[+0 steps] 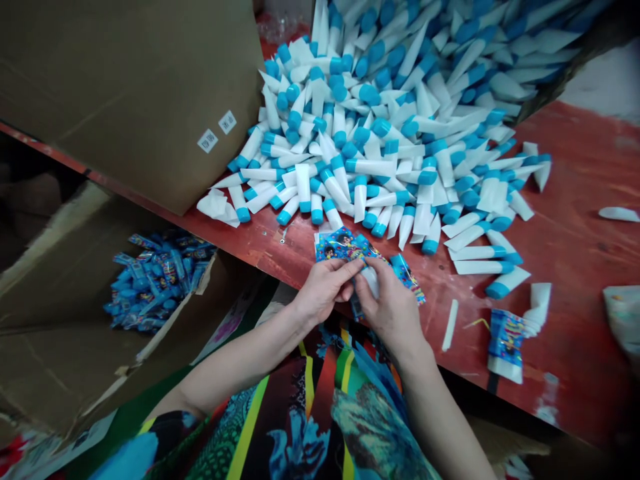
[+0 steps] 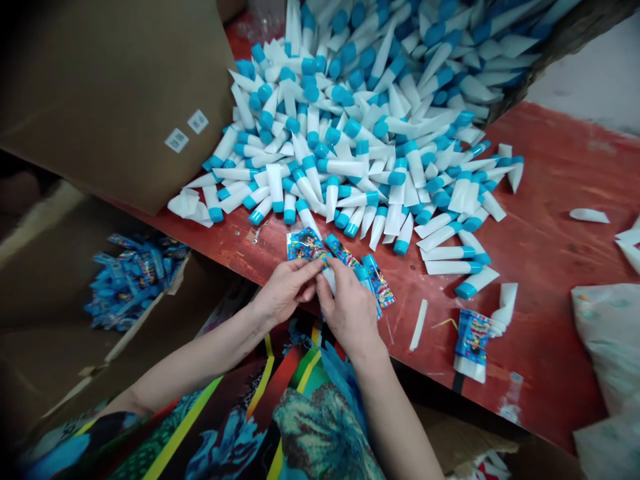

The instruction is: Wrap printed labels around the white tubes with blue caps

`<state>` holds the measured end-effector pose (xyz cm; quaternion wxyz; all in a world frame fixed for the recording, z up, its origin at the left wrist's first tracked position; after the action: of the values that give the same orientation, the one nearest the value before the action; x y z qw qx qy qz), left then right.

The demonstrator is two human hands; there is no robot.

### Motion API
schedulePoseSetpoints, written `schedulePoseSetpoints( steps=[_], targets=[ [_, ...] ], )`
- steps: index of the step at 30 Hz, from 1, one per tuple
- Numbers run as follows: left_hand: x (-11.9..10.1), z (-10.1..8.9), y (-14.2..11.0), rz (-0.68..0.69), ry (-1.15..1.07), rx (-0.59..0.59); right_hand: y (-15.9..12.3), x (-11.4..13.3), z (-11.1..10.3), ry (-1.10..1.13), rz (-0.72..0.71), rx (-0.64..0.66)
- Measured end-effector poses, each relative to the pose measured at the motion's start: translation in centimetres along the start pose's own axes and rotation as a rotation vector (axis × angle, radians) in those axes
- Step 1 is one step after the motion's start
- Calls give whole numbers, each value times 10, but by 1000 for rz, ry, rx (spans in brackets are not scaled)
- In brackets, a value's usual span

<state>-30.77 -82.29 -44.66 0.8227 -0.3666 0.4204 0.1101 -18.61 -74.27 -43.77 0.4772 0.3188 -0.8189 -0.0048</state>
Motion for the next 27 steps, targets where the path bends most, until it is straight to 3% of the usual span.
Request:
schedulePoseSetpoints(
  steps=[3,6,9,14,19,22,27],
  targets=[
    [-5,-5,-1,10,-38,-29,-6,-6,-4,141,52,46],
    [-12,-11,-1,20,-30,-60,-16,-18,-8,347,196,114],
    [-7,-8,-5,8,22,-16,-23,-23,-7,497,326,94],
    [12,8,-12,-31,75,114,-22,-19,1,538,338,13],
    [-1,5,-2,43,-33,39,-27,-29,2,609,390,143],
    [-1,5,1,7,-44,44,-30,-39,0,659,430,226],
    [16,13,0,-47,-19,87,-30,-47,3,697,519,175]
  ],
)
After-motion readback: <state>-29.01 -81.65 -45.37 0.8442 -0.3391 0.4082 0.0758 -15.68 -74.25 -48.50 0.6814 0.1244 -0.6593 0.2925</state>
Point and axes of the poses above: each hand's wrist, its own y-axis towards the middle knuckle, its own z-axis out of the palm, x = y × z, the point moved 6 cm from there along y, towards the middle knuckle, and after that the axes turned 7 degrees about -x, right-handed, at the moved point
